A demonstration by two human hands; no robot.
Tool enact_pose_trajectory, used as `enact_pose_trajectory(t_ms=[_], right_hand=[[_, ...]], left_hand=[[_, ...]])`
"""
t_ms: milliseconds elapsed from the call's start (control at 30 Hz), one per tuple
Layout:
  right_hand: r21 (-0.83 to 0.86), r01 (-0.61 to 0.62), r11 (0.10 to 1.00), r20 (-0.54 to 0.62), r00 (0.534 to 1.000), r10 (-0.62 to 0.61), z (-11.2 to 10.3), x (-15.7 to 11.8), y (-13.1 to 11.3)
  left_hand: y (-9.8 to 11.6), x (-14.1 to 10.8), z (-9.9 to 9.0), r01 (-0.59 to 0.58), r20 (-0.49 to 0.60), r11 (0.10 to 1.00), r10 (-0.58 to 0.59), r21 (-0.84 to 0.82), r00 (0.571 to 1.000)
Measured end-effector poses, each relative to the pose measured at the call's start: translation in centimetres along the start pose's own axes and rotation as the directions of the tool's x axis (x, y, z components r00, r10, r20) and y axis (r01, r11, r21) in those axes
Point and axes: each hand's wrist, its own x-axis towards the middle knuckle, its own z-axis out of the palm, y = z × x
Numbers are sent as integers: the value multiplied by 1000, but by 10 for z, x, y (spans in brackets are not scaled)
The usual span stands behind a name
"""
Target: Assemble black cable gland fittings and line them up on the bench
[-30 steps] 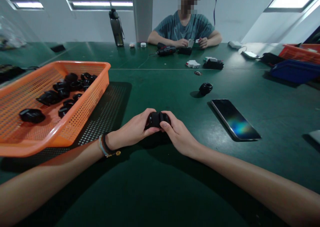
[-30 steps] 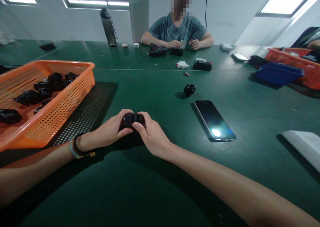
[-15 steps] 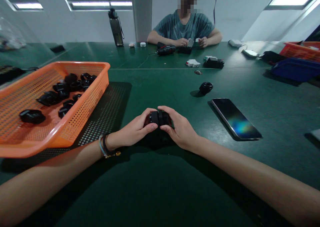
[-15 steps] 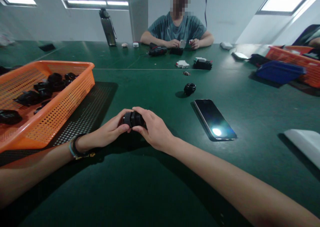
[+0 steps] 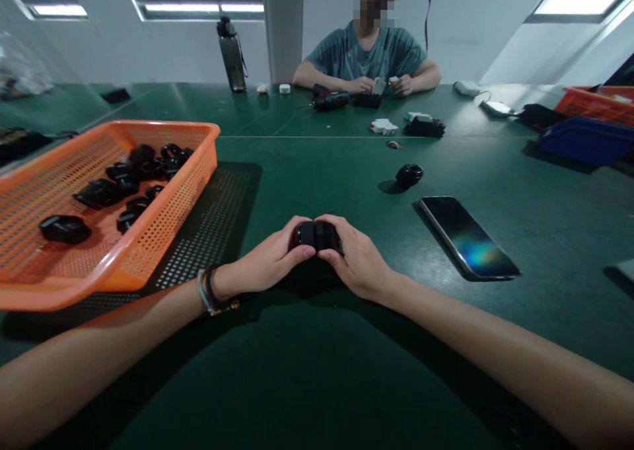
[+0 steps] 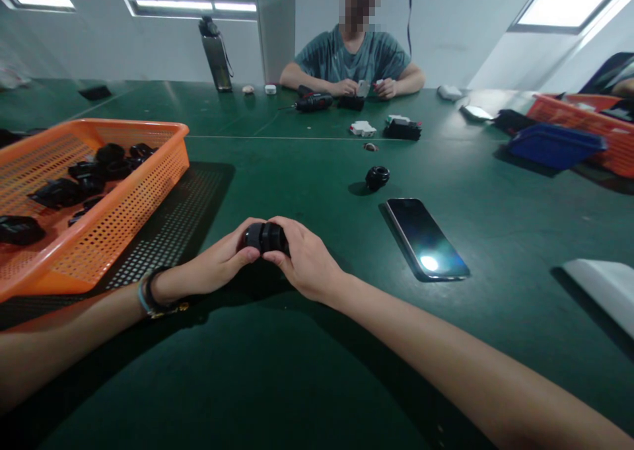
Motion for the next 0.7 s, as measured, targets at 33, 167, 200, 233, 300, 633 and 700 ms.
enact_pose_trajectory(t_ms=[33, 167, 200, 233, 300, 633, 700], right_hand=[[4, -6, 1000, -2, 1000, 6, 0, 0, 0], [36, -38, 999, -10, 999, 38, -1, 0, -4], [46, -48, 998, -12, 999, 48, -1, 0, -5], [57, -60, 997, -15, 998, 61, -1, -1, -6], [78, -87, 993, -19, 996, 88, -1, -1, -10], [188, -287, 939, 35, 958, 285, 1, -5, -19], [200, -293, 935, 38, 956, 291, 0, -4, -20]], left_hand=[[1, -1, 1, 15, -5, 1000, -15, 0, 1000], [8, -3, 5, 61, -27, 998, -61, -17, 998], [9, -3, 6, 66, -33, 998, -66, -20, 997], [10, -4, 6, 71, -37, 997, -71, -20, 997], [12, -4, 7, 75, -42, 997, -75, -11, 996], [6, -1, 3, 19, -48, 992, -13, 124, 999], [5, -1, 2, 14, -50, 988, -6, 155, 999]])
